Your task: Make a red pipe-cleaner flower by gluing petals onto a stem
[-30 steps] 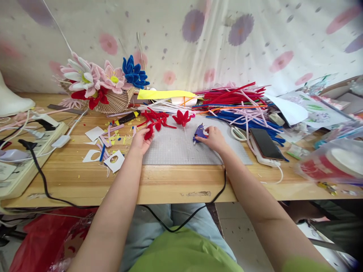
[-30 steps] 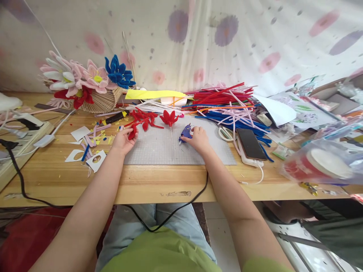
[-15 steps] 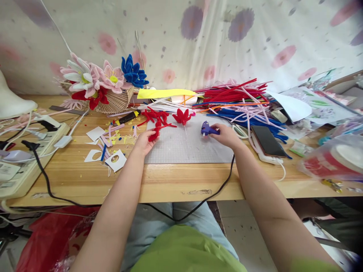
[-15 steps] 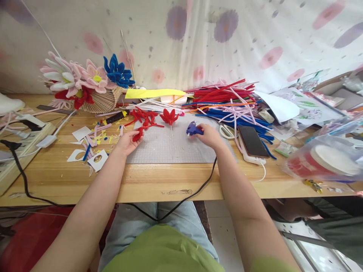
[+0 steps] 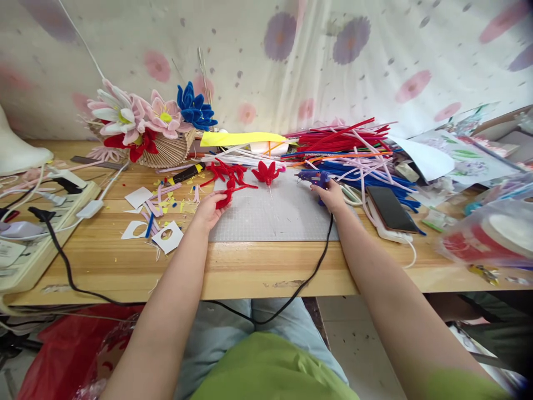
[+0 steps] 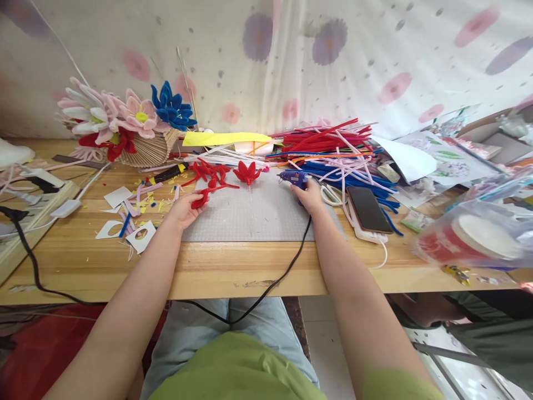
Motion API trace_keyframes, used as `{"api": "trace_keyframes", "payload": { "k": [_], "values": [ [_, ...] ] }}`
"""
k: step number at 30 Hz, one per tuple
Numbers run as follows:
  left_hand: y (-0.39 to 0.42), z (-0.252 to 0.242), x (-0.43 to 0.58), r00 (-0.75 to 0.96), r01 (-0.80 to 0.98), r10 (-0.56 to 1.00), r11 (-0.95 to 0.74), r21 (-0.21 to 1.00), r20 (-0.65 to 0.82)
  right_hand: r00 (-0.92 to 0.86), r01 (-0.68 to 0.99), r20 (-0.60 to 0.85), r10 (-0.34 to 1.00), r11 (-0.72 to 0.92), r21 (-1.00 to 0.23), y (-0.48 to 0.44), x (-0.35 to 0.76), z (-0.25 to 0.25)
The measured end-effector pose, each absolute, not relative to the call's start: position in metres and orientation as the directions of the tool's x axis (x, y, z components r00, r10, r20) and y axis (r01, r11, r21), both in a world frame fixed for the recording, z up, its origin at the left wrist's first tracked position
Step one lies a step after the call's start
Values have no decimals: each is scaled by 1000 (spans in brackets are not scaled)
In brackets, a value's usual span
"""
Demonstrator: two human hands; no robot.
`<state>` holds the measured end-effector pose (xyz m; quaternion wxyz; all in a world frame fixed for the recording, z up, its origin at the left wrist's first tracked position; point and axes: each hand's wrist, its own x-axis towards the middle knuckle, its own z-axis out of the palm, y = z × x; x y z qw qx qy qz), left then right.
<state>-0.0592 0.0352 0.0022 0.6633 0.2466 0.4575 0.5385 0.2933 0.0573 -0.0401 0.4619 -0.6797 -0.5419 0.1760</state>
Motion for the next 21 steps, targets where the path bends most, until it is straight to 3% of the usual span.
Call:
{"api": "trace_keyframes", "payload": {
  "k": [5, 10, 12, 14, 17, 21],
  "values": [
    [35, -1, -58, -7, -487, 942, 289, 824, -335, 307, 778, 310, 900, -50, -626, 43, 292, -35],
    [33, -2, -55, -9, -469, 941, 294, 833, -337, 305, 897, 694, 652, 47, -439, 10, 277, -15],
    [33, -2, -54, -24, -475, 943, 281, 834, -332, 256, 913, 750, 610, 104, -396, 0, 264, -3],
    [33, -1, -54, -49, -503, 950, 244, 829, -309, 201, 890, 720, 664, 183, -418, 1, 247, 7],
    [34, 2, -56, -75, -573, 962, 175, 801, -264, 159, 788, 563, 811, 239, -567, 21, 219, 9],
    [34, 5, -59, -72, -650, 963, 152, 745, -259, 193, 574, 160, 968, 20, -818, 65, 189, -11]
  ]
}}
